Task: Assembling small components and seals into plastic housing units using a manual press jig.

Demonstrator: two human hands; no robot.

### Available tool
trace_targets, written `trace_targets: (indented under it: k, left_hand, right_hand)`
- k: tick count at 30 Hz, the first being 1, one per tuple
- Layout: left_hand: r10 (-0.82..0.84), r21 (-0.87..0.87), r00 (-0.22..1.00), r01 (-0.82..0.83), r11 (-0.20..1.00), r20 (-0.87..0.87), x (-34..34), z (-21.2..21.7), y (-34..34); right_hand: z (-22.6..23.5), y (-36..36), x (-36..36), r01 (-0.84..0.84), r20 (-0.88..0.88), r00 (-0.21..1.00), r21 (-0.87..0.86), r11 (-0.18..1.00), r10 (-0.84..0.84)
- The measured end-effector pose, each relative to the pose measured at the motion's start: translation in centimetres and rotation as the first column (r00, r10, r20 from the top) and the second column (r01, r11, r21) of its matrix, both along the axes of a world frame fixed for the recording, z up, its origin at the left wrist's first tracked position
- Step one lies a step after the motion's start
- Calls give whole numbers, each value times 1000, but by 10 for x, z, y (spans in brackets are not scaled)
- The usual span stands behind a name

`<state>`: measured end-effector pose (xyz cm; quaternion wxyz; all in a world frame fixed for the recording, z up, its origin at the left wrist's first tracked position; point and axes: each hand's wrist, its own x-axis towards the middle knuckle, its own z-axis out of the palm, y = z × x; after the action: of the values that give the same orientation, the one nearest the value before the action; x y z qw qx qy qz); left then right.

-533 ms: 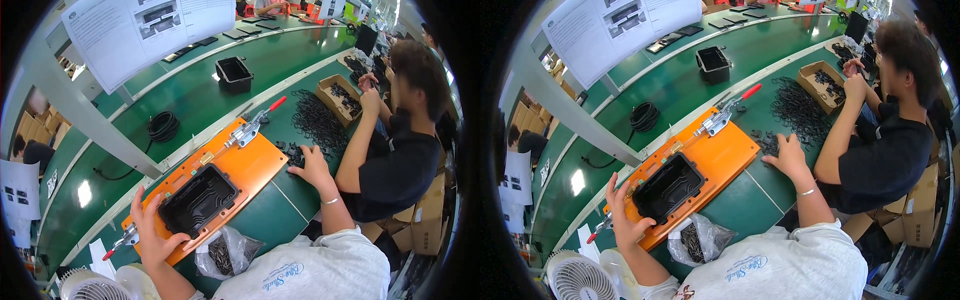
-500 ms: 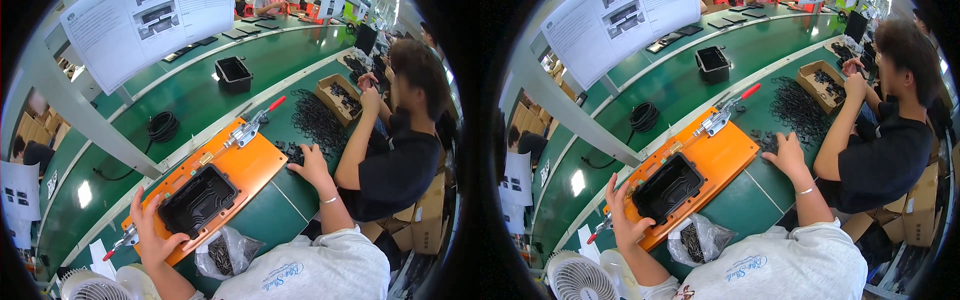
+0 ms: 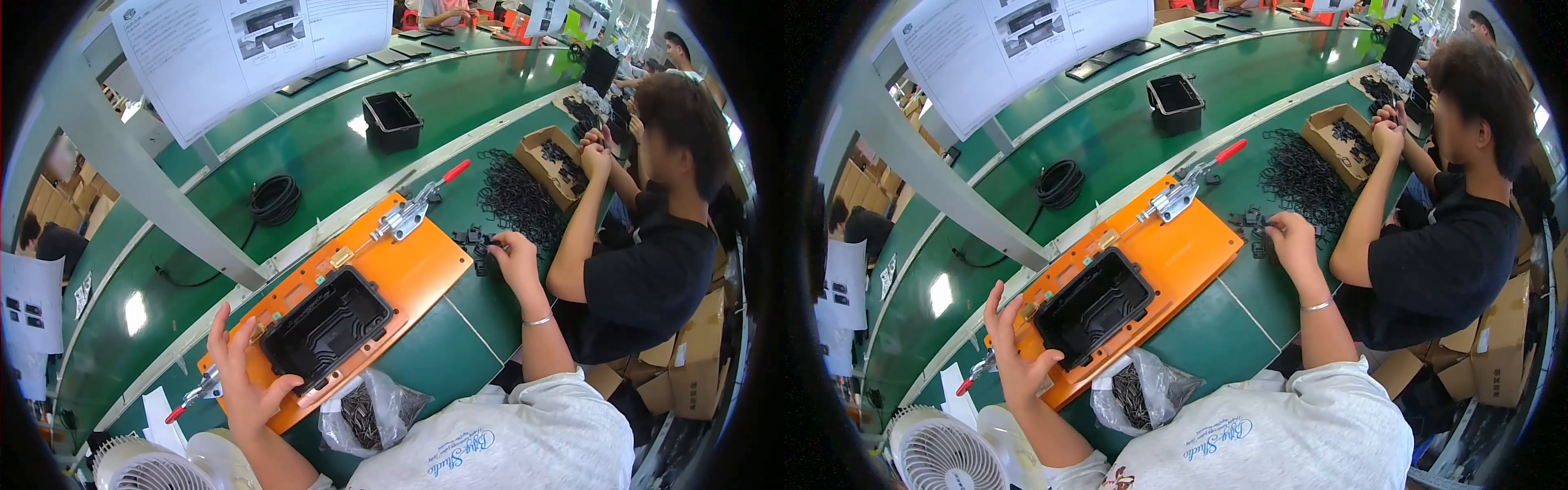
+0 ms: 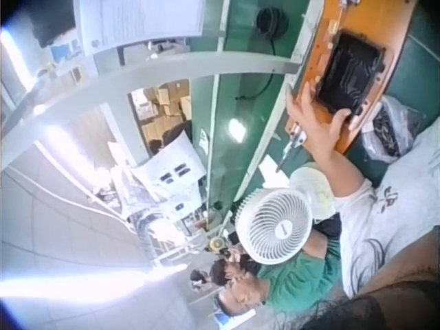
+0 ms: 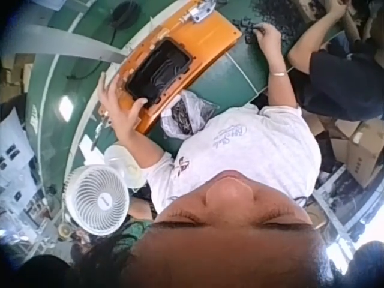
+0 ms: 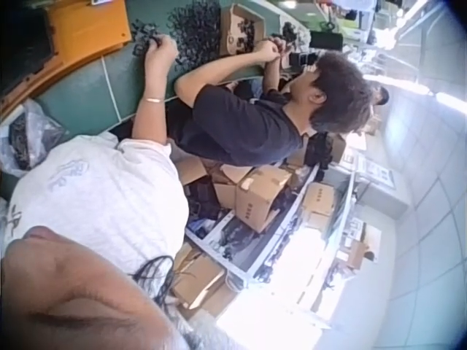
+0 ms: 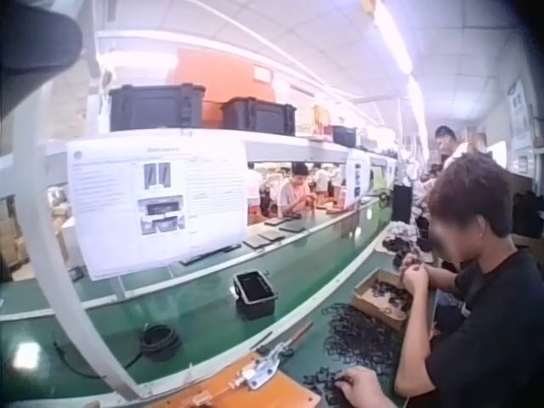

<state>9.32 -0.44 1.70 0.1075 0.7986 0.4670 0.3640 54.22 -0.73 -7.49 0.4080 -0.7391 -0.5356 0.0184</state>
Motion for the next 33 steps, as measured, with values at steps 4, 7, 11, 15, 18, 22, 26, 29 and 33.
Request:
trace_targets:
  k: [4,7,11,15,18,22,26,29,33]
  left_hand:
    - [36,34,999,-38,999,36,8,6,-6]
    - [11,71,977,-27,997,213,26,10,-17]
    - [-142,-150,869,239,959,474,56,5,-36]
    - [-84,-305,727,386,871,681,71,0,-51]
    - [106,-297,421,421,857,901,80,6,-49]
    - [9,-170,362,414,894,932,55,0,-37]
    - [150,-245,253,404,881,956,41,3,-32]
    - [125,-196,164,561,805,979,37,-5,-29]
    - [69,-93,63,737,670,996,42,-8,-25]
  right_hand:
    - [22,-4,-4,-148,-758,625,120,982,187]
    - [49,-8,-36,-289,-895,226,315,904,385]
    - [82,-8,-112,-558,-887,-137,436,706,440]
    - [100,-7,-181,-708,-865,-215,458,538,454]
    - [104,-8,-212,-774,-789,-242,508,378,565]
    - [106,-3,-226,-765,-747,-138,498,410,650]
    - [109,9,-213,-811,-850,-83,361,460,521]
    - [109,9,-216,-833,-705,95,330,444,702]
    - [103,9,-221,-832,-652,151,322,452,743]
